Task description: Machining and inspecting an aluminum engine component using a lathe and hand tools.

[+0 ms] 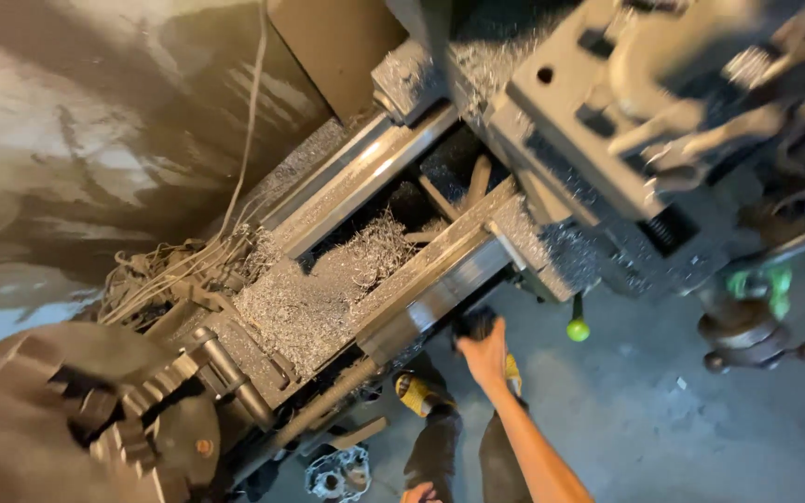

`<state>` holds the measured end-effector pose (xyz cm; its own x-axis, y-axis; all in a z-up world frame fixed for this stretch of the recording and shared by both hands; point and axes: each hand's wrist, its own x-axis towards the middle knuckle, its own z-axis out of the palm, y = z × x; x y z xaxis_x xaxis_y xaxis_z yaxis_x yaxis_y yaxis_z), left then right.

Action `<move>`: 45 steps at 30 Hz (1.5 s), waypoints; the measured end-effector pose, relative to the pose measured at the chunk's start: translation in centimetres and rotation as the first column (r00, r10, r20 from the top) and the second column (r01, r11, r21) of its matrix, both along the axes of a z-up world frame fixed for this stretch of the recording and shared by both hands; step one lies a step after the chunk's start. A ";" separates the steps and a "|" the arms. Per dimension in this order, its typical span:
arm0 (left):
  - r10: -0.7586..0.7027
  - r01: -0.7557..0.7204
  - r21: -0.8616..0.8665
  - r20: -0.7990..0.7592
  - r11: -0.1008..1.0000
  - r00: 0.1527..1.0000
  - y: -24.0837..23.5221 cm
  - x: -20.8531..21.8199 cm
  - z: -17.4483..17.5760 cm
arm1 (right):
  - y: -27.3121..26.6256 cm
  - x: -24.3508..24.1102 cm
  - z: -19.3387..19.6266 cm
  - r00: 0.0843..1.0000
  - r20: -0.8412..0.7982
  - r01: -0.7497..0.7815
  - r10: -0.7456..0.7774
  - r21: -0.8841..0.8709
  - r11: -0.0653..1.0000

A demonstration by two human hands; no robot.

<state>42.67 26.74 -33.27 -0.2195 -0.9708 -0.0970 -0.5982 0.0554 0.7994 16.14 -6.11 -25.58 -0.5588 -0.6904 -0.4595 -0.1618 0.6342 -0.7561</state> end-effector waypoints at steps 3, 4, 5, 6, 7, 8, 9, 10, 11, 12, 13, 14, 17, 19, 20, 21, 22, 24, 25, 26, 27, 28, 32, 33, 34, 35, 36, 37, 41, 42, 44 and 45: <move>0.053 -0.053 -0.048 0.000 0.997 0.999 -5.3 -5.9 -1.2 | 4.8 -1.8 4.9 0.926 0.378 0.031 -0.008 -0.055 0.998; 0.073 -0.073 -0.066 0.000 0.995 0.997 -10.6 -8.0 4.7 | 5.8 -2.5 6.0 0.834 0.552 0.057 -0.015 -0.059 0.997; 0.103 -0.102 -0.080 0.004 0.992 0.995 -14.4 -10.1 12.8 | 7.8 -3.0 6.9 0.708 0.707 0.070 -0.015 -0.049 0.996; 0.132 -0.131 -0.095 0.007 0.987 0.991 -16.9 -11.8 22.8 | 10.3 -3.2 7.7 0.553 0.833 0.077 -0.019 -0.028 0.997; 0.172 -0.170 -0.109 0.006 0.979 0.985 -18.4 -13.3 26.9 | 11.5 -4.0 8.6 0.552 0.834 0.037 0.014 -0.042 0.998; 0.175 -0.174 -0.162 -0.009 0.971 0.985 -19.8 -14.5 31.2 | 12.7 -4.8 9.6 0.339 0.940 0.053 -0.036 0.019 0.998; 0.169 -0.170 -0.222 -0.025 0.960 0.985 -21.6 -15.5 35.3 | 13.6 -5.5 10.5 0.110 0.990 0.058 -0.090 0.084 0.995; 0.199 -0.201 -0.242 -0.030 0.949 0.979 -22.4 -16.2 37.9 | 12.0 -5.8 13.5 0.113 0.991 0.027 -0.066 0.063 0.998; 0.259 -0.271 -0.230 -0.081 0.935 0.963 -22.6 -16.8 40.6 | 11.2 -6.0 16.6 0.001 1.000 -0.029 -0.010 0.010 1.000; 0.316 -0.339 -0.215 -0.132 0.916 0.939 -22.8 -17.3 43.2 | 10.5 -6.1 19.7 -0.115 0.993 -0.081 0.035 -0.045 0.996; 0.342 -0.366 -0.225 -0.139 0.903 0.929 -22.5 -17.2 45.3 | 9.1 -5.8 23.6 -0.114 0.993 -0.110 0.044 -0.056 0.992; 0.434 -0.470 -0.194 -0.200 0.861 0.878 -22.2 -16.9 47.3 | 7.8 -5.3 27.3 -0.178 0.976 -0.134 0.122 -0.147 0.980; 0.514 -0.570 -0.269 -0.253 0.776 0.820 -21.1 -15.7 50.8 | 6.0 -3.9 32.5 -0.273 0.939 -0.182 0.209 -0.264 0.947; 0.513 -0.561 -0.380 -0.229 0.735 0.827 -20.3 -14.5 52.6 | 6.4 -3.8 29.9 -0.312 0.926 -0.206 0.215 -0.287 0.936; 0.380 -0.388 -0.505 -0.123 0.771 0.917 -20.2 -13.8 53.5 | 6.6 -4.3 26.4 -0.269 0.943 -0.190 0.195 -0.251 0.949; 0.259 -0.202 -0.597 0.011 0.777 0.966 -20.0 -13.1 54.4 | 6.6 -4.5 22.9 -0.230 0.958 -0.183 0.169 -0.214 0.960; 0.296 -0.221 -0.613 0.021 0.758 0.955 -20.2 -11.1 55.6 | 6.4 -3.8 23.3 -0.251 0.952 -0.216 0.177 -0.233 0.948; 0.230 -0.118 -0.566 0.130 0.816 0.964 -20.2 -6.5 57.8 | 5.3 -1.7 23.8 -0.184 0.945 -0.242 0.269 -0.309 0.920; 0.272 -0.146 -0.577 0.136 0.804 0.953 -19.1 -3.7 54.8 | 5.0 0.6 28.7 -0.204 0.940 -0.277 0.272 -0.322 0.905; 0.499 -0.429 -0.393 0.090 0.813 0.862 -18.0 -0.9 51.7 | 4.6 2.9 33.5 -0.207 0.899 -0.276 0.385 -0.431 0.859; 0.682 -0.663 -0.176 0.085 0.728 0.727 -17.0 1.7 48.4 | 4.9 4.7 38.3 -0.199 0.847 -0.257 0.492 -0.530 0.808; 0.697 -0.677 -0.183 0.083 0.713 0.712 -15.5 3.7 49.9 | 5.0 5.9 38.4 -0.212 0.843 -0.272 0.494 -0.536 0.799; 0.768 -0.767 -0.113 -0.044 0.632 0.639 -10.7 8.2 51.1 | 5.2 9.8 40.3 0.332 0.662 -0.489 0.673 -0.489 0.722; 0.752 -0.766 -0.145 -0.147 0.626 0.643 -9.6 8.9 50.4 | 5.5 11.1 41.0 0.374 0.598 -0.514 0.709 -0.504 0.695; 0.756 -0.771 -0.143 -0.149 0.621 0.637 -9.3 9.6 50.4 | 5.5 12.5 41.5 0.370 0.596 -0.520 0.713 -0.503 0.691; 0.717 -0.742 -0.083 -0.203 0.666 0.666 -8.9 10.4 50.4 | 5.8 13.8 42.1 0.354 0.599 -0.547 0.718 -0.491 0.679; 0.677 -0.705 -0.025 -0.259 0.708 0.689 -8.6 11.2 50.3 | 6.0 15.1 42.7 0.338 0.603 -0.573 0.723 -0.478 0.666; 0.674 -0.702 -0.020 -0.262 0.712 0.691 -8.6 11.9 50.7 | 6.3 16.7 43.4 0.345 0.601 -0.572 0.721 -0.474 0.669; 0.658 -0.644 0.164 -0.312 0.748 0.685 -9.5 14.6 51.9 | 6.6 24.4 49.6 0.224 0.466 -0.680 0.856 -0.554 0.480; 0.671 -0.623 0.249 -0.263 0.742 0.694 -9.9 15.3 51.9 | 6.5 26.6 51.9 0.166 0.391 -0.693 0.905 -0.607 0.389; 0.601 -0.608 0.086 -0.309 0.789 0.737 -9.6 15.8 51.1 | 5.4 30.7 55.9 0.109 0.266 -0.728 0.958 -0.634 0.259; 0.533 -0.592 -0.084 -0.349 0.802 0.771 -9.5 15.9 50.6 | 4.8 32.6 58.0 0.032 0.134 -0.759 0.990 -0.642 0.112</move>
